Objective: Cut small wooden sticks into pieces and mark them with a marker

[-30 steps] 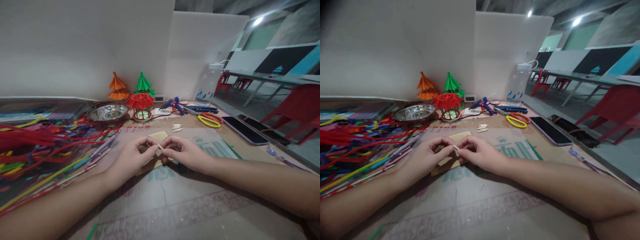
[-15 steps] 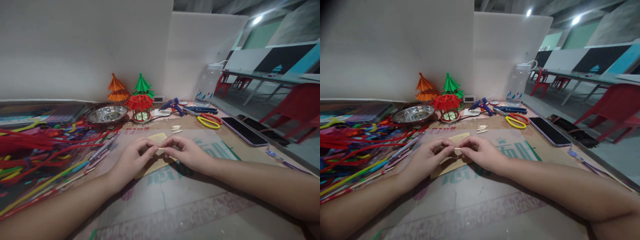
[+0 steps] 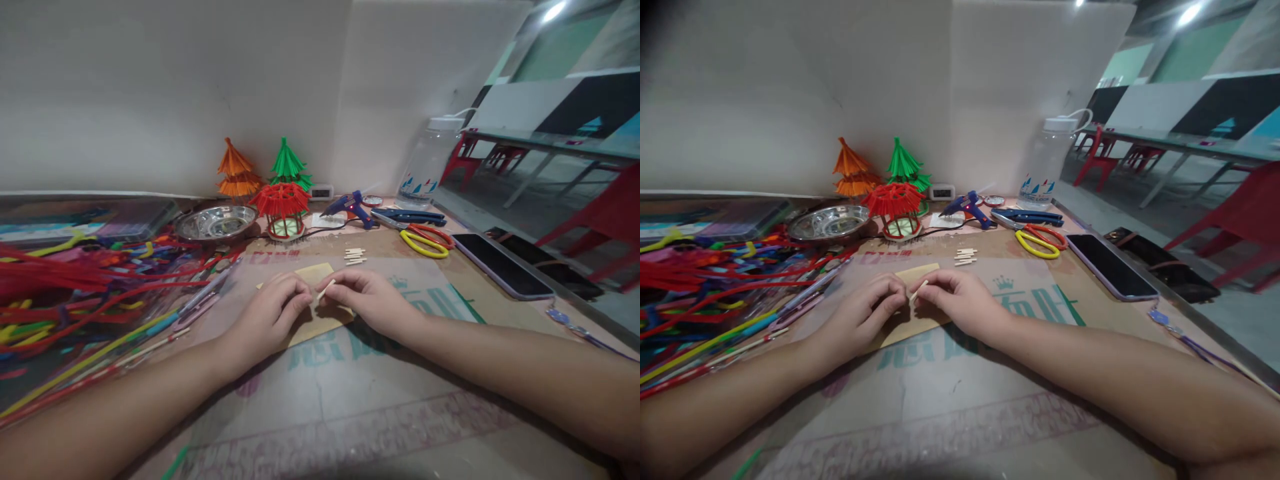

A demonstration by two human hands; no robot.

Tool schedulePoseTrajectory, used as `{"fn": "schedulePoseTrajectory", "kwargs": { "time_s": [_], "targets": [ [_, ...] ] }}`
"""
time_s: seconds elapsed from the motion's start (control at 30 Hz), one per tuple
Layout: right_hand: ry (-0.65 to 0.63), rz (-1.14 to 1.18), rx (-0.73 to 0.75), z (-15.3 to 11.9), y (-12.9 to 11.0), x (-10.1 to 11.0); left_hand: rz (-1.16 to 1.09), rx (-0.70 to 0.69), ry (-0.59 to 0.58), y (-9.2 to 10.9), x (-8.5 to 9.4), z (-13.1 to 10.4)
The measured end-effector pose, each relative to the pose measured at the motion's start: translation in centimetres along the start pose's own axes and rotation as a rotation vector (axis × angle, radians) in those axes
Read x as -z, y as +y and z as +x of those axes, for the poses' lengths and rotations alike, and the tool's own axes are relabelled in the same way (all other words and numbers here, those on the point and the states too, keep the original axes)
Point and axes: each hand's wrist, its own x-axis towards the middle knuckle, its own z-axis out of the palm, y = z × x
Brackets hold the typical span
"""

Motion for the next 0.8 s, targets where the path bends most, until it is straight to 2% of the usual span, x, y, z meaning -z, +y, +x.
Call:
{"fn": "schedulePoseTrajectory", "kwargs": {
  "time_s": [0.17,0.3,0.37,0.57,0.73,0.8],
  "targets": [
    [0.073,-0.04,0.064,0.6,0.0,1.3,0.03,0.004,-0.007,-0.2,0.9,-0.2],
    [0.074,-0.432,0.199,0.9,-0.5,2.7,0.174,-0.073,-0.029,-0.6,1.9,-0.1],
    [0.063,-0.554,0.22,1.0,-0.7,3.0,0.21,-0.104,-0.044,-0.7,2.0,0.1],
    [0.0,-0.593,0.227,1.0,-0.1,2.9,0.257,-0.172,-0.103,-0.6,1.3,0.2],
    [0.104,-0.64,0.329,-0.1,-0.3,2.8,0.293,-0.154,-0.091,-1.0,1.1,0.3],
    [0.025,-0.596,0.373,-0.8,-1.0,2.3,0.335,-0.143,-0.094,-1.4,1.3,0.3]
  ]
}}
